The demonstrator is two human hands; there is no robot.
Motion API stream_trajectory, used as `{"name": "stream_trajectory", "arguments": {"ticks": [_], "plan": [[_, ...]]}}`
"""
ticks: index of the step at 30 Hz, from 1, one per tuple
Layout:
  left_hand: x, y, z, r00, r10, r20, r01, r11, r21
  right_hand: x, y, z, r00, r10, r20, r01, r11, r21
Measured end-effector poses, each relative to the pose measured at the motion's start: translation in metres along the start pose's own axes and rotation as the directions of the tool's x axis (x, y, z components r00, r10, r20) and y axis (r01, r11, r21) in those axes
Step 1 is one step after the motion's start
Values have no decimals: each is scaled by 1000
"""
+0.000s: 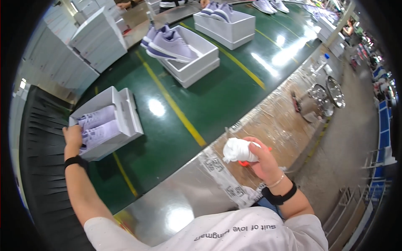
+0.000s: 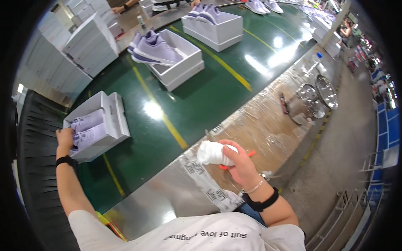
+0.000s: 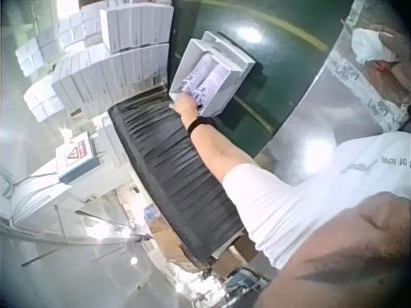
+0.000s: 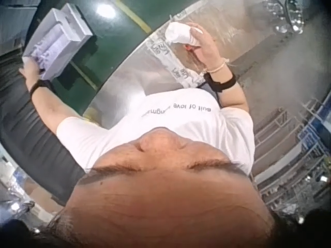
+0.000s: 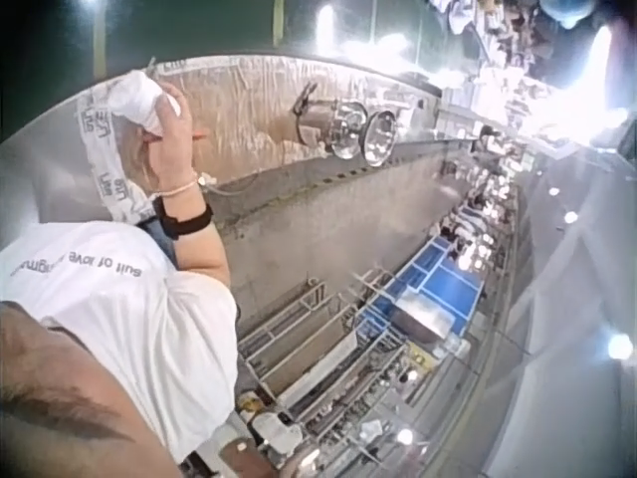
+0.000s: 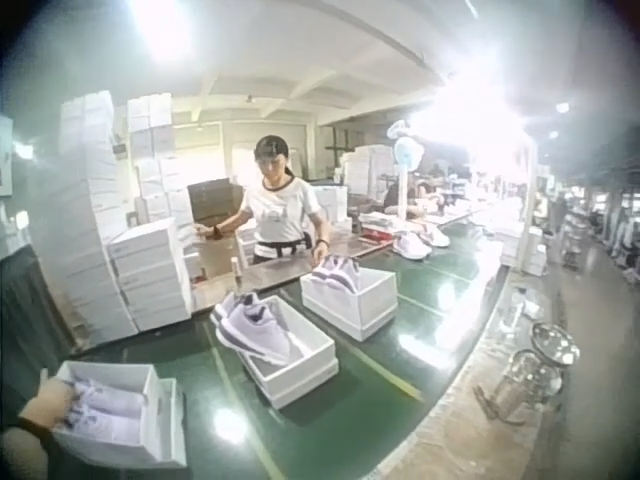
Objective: Cleaning and wiping the soles of shoes on a factory assembly line.
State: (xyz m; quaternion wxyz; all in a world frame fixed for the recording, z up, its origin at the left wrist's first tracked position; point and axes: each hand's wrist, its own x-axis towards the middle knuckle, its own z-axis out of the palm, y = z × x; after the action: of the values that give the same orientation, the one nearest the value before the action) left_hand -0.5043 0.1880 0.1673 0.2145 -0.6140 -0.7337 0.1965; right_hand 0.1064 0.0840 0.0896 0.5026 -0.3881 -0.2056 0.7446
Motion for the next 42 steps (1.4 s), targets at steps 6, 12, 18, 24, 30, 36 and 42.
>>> {"name": "stream_trajectory", "arguments": {"ticks": [6,12,18,24,30,36,42], "plan": [[-49,72,-66,924,72,-375,-209,917,-340,-14,-15,-1,998,50,-27,-43,980,194],[-140,199,-121,823,141,-551,-539,504,-675,-41,-22,-9,993,-27,115,-4,965,263],[-212,283,-153,923,137,-359,-340,-141,-930,-75,-26,0,986,-128,111,116,988,102],[-257,331,-217,887,194,-419,-309,-425,-851,-95,-27,-3,950,-230,209,228,973,37],[-268,352,-221,848,234,-476,-351,-424,-835,-107,-23,-11,930,-263,257,264,964,28],[-277,352,-215,859,254,-445,-289,-476,-830,-106,-19,-27,912,-292,288,303,953,6],[-280,348,-206,867,355,-350,-100,-565,-819,-93,-12,-52,890,-320,325,334,942,13]]}}
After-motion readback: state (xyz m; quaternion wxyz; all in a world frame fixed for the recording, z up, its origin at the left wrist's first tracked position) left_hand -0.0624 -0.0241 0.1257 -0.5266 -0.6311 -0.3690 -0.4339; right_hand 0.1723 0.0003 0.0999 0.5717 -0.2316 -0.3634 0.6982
